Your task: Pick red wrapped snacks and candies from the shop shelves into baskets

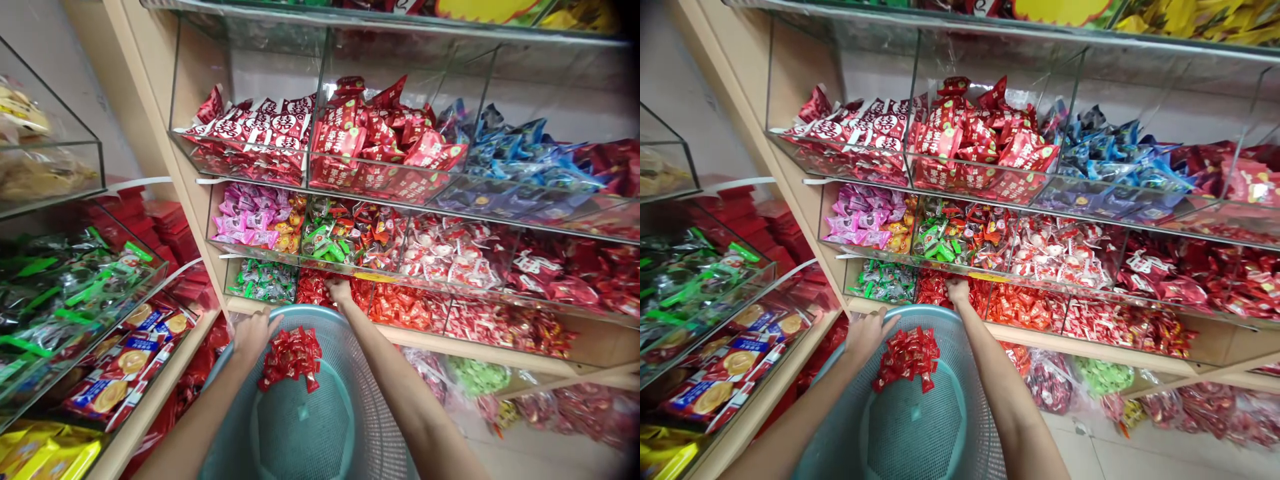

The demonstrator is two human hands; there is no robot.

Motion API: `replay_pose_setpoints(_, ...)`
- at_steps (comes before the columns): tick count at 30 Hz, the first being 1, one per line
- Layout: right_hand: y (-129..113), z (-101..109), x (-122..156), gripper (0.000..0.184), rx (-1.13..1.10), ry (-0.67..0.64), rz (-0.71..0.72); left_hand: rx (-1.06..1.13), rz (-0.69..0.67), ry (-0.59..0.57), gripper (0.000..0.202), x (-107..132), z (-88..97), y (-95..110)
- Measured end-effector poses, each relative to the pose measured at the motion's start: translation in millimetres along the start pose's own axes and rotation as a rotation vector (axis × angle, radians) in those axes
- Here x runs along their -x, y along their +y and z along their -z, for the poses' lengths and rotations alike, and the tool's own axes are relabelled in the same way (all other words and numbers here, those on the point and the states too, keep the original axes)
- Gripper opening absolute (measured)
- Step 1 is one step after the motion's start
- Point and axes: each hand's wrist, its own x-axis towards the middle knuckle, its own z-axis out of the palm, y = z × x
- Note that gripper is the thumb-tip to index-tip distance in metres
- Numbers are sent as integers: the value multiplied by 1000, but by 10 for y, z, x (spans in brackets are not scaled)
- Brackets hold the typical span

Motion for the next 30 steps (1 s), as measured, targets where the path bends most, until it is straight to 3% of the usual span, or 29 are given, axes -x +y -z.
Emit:
replay_pose_setpoints(9, 0, 28, 65, 13, -137, -67, -22, 22, 16, -42, 54, 20, 55, 37)
replay_pose_setpoints(15, -3, 179, 148, 21, -184, -96, -21, 26, 37, -47, 55, 14, 53, 33)
replay_pose_setpoints(22, 53, 431, 297, 24, -249, -190, -39, 17, -4, 33, 58, 9, 29, 36)
replay_pose_setpoints(30, 49, 498, 327, 22, -346, -289, -66, 13, -33, 67, 55, 13, -4, 33)
